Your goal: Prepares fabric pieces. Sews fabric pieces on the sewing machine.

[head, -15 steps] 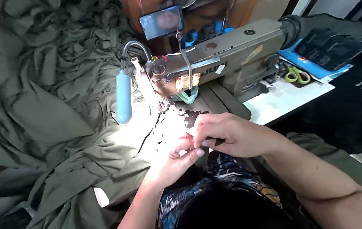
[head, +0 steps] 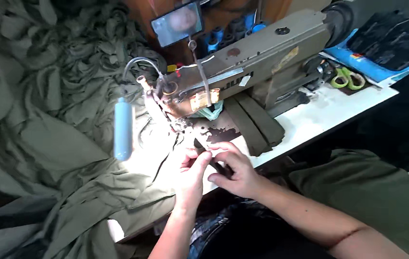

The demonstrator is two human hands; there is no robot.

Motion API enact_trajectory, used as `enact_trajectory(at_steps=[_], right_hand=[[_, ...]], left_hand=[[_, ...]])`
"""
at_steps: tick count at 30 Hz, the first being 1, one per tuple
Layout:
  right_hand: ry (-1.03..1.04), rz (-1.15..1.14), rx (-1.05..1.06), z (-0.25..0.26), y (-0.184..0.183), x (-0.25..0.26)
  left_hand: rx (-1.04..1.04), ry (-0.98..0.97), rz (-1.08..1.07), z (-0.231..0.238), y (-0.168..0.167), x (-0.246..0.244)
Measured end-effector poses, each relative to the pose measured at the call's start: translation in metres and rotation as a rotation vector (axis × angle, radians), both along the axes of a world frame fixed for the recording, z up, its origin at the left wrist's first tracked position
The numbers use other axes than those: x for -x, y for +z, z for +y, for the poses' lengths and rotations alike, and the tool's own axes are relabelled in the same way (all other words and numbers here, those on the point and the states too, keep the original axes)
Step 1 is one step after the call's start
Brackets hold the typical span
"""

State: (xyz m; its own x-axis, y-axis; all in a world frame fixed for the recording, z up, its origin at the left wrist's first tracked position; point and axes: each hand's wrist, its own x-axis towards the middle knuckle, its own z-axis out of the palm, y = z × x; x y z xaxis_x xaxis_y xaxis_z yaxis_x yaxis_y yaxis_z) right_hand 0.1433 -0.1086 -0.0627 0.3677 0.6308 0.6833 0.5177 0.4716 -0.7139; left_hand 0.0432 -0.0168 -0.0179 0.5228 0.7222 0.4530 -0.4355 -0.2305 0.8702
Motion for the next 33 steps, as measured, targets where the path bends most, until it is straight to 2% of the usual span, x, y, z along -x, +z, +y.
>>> enact_trajectory(at_steps=[8, 11, 18, 25, 29, 33], right_hand=[[0.148, 0.146, 0.095, -0.009, 0.011, -0.003], [0.120, 0.139, 0.136, -0.014, 0.007, -0.001], [0.066, 0.172, 0.226, -0.015, 0.011, 0.008], [0.069, 0.325, 0.415, -0.019, 0.018, 0.016], [0.083, 0.329, 0.572, -0.025, 0.023, 0.014], [0.082, 0.300, 0.568, -0.028, 0.018, 0.015]], left_hand=[[0.123, 0.016, 0.076, -0.002, -0.002, 0.017], [0.215, 0.001, 0.085, 0.001, -0.012, 0.021], [0.433, -0.006, 0.036, -0.006, -0.009, 0.024], [0.541, -0.049, -0.002, -0.006, -0.014, 0.028], [0.606, -0.058, 0.034, -0.009, -0.015, 0.027], [0.628, -0.044, 0.034, -0.011, -0.018, 0.021]])
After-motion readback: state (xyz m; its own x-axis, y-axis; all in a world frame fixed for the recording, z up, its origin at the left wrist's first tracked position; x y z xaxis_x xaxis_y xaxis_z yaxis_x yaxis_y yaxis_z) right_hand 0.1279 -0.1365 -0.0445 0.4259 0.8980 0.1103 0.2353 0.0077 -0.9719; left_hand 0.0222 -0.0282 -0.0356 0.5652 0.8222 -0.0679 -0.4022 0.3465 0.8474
